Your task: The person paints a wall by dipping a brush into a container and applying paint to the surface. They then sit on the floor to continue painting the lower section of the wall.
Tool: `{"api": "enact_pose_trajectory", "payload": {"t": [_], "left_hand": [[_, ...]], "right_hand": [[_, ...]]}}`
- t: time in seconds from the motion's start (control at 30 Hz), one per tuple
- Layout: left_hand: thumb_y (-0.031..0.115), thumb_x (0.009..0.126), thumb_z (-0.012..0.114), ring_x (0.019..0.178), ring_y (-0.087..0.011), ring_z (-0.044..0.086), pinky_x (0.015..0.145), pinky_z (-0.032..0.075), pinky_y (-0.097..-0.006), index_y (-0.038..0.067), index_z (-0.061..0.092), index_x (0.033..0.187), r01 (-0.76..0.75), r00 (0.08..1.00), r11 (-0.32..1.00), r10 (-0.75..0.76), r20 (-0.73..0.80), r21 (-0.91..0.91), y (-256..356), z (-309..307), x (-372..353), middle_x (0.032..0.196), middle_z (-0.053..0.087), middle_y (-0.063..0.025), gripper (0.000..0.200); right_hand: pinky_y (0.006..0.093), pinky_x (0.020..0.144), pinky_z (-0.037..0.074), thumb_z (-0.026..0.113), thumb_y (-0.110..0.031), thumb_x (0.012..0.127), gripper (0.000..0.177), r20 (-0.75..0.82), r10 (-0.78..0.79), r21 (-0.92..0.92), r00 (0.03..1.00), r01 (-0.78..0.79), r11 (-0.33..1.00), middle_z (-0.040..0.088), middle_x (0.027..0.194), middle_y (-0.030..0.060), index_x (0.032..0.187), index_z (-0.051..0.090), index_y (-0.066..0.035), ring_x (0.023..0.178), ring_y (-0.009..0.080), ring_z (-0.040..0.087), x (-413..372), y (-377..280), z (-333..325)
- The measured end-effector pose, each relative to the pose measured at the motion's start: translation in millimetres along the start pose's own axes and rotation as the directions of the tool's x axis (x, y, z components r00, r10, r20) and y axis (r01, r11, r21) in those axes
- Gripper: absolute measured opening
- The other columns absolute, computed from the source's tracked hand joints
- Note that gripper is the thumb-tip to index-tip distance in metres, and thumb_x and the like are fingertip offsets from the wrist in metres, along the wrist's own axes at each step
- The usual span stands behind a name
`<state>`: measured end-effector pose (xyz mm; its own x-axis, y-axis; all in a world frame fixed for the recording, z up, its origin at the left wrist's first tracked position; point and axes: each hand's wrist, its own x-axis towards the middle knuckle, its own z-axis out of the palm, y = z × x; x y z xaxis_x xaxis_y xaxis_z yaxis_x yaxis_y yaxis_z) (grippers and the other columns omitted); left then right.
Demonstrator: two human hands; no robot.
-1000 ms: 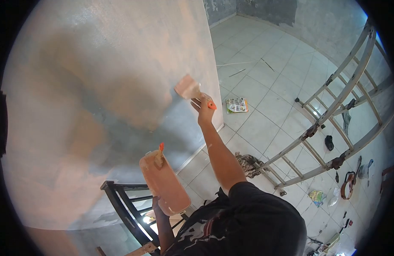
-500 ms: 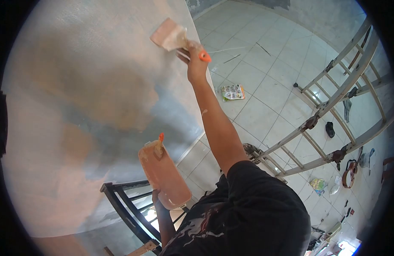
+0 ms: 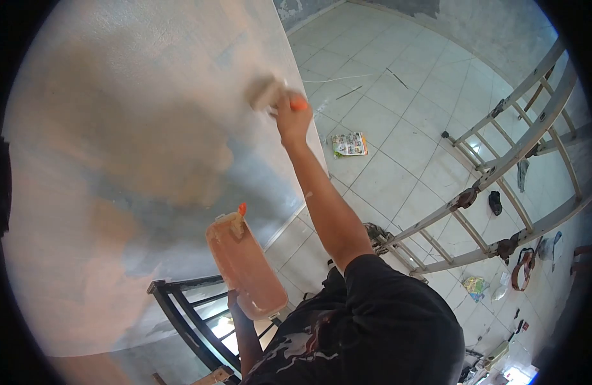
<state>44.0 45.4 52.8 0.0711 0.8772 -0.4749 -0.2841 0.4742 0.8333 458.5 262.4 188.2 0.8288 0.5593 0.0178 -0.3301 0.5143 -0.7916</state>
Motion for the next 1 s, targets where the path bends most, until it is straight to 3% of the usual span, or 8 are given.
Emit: {"api": "enact_pose_trajectory", "payload": {"t": [0.1,0.23,0.4,0.57,0.6,0.77,0.9,1.0], "left_hand": [[0.03,0.068,0.064,0.105,-0.0294,0.059,0.087,0.049,-0.0384,-0.003,0.041,0.133,0.017,1.0,0.999,-0.017,0.003,0.041,3.4,11.2,-9.2,0.117,0.056,-0.0148,0.076],[0.028,0.069,0.063,0.106,-0.0304,0.059,0.089,0.05,-0.039,-0.003,0.04,0.133,-0.051,0.998,0.995,0.048,0.037,0.086,8.8,25.2,-13.1,0.12,0.056,-0.0157,0.075],[0.032,0.067,0.069,0.108,-0.031,0.058,0.091,0.048,-0.0394,-0.003,0.039,0.134,-0.036,0.998,0.995,0.032,0.044,0.093,-3.9,6.2,-6.6,0.121,0.056,-0.0162,0.082],[0.035,0.063,0.076,0.108,-0.0307,0.058,0.092,0.047,-0.0398,-0.003,0.039,0.136,-0.068,0.995,0.997,0.066,0.071,0.02,-2.3,15.6,-11.2,0.122,0.055,-0.016,0.09],[0.031,0.068,0.067,0.104,-0.0291,0.06,0.088,0.049,-0.0381,-0.004,0.042,0.132,-0.091,0.994,0.994,0.088,0.057,0.061,-2.7,15.5,-14.8,0.117,0.057,-0.0154,0.077],[0.03,0.075,0.059,0.103,-0.0281,0.06,0.087,0.05,-0.0379,-0.005,0.043,0.131,-0.112,0.992,0.992,0.107,0.074,0.066,-7.5,7.0,-12.1,0.116,0.058,-0.0157,0.067],[0.035,0.078,0.058,0.107,-0.0285,0.059,0.089,0.049,-0.039,-0.004,0.04,0.134,-0.147,0.987,0.988,0.144,0.072,0.049,-16.0,-3.4,-20.7,0.119,0.056,-0.0165,0.071],[0.04,0.079,0.058,0.108,-0.0293,0.058,0.09,0.049,-0.0392,-0.003,0.04,0.135,-0.163,0.984,0.985,0.158,0.084,0.06,-9.3,-1.4,-27.4,0.12,0.055,-0.0166,0.073]], "right_hand": [[0.0366,0.067,0.059,0.057,-0.021,0.091,0.027,0.114,-0.137,0.235,0.984,0.108,0.966,0.064,0.091,0.0129,0.104,0.058,0.002,0.078,0.0243,0.067,16.9,-83.9,37.0],[0.0399,0.074,0.058,0.058,-0.027,0.092,0.033,0.176,-0.234,0.353,0.956,0.161,0.922,0.062,0.103,0.0138,0.111,0.054,0.0,0.092,0.0257,0.065,31.6,-104.9,35.9],[0.0445,0.086,0.054,0.059,-0.033,0.092,0.037,0.142,0.028,0.283,0.989,-0.067,0.957,0.062,0.106,0.0106,0.115,0.054,-0.003,0.104,0.0248,0.061,16.3,12.7,-37.0],[0.0387,0.073,0.059,0.059,-0.024,0.092,0.029,-0.096,0.232,0.083,0.968,-0.225,0.971,0.064,0.099,0.0124,0.111,0.057,-0.002,0.089,0.0247,0.066,-34.2,112.6,-124.0],[0.0387,0.073,0.059,0.059,-0.024,0.092,0.029,-0.092,0.24,0.078,0.967,-0.233,0.969,0.064,0.099,0.0124,0.111,0.057,-0.002,0.089,0.0247,0.066,-36.1,112.9,-122.0],[0.0385,0.076,0.059,0.058,-0.021,0.092,0.029,-0.047,0.166,-0.022,0.985,-0.167,0.986,0.064,0.097,0.0133,0.111,0.057,0.001,0.092,0.025,0.066,-33.5,49.4,-43.2],[0.0373,0.074,0.059,0.057,-0.016,0.092,0.025,0.112,-0.109,0.225,0.988,0.082,0.971,0.063,0.1,0.0141,0.107,0.057,0.004,0.09,0.0261,0.066,-39.6,-65.8,42.2],[0.0389,0.076,0.058,0.054,-0.019,0.092,0.031,0.19,-0.183,0.346,0.965,0.109,0.932,0.06,0.106,0.0158,0.112,0.053,0.005,0.092,0.0275,0.065,-23.0,-99.4,69.3]]}}
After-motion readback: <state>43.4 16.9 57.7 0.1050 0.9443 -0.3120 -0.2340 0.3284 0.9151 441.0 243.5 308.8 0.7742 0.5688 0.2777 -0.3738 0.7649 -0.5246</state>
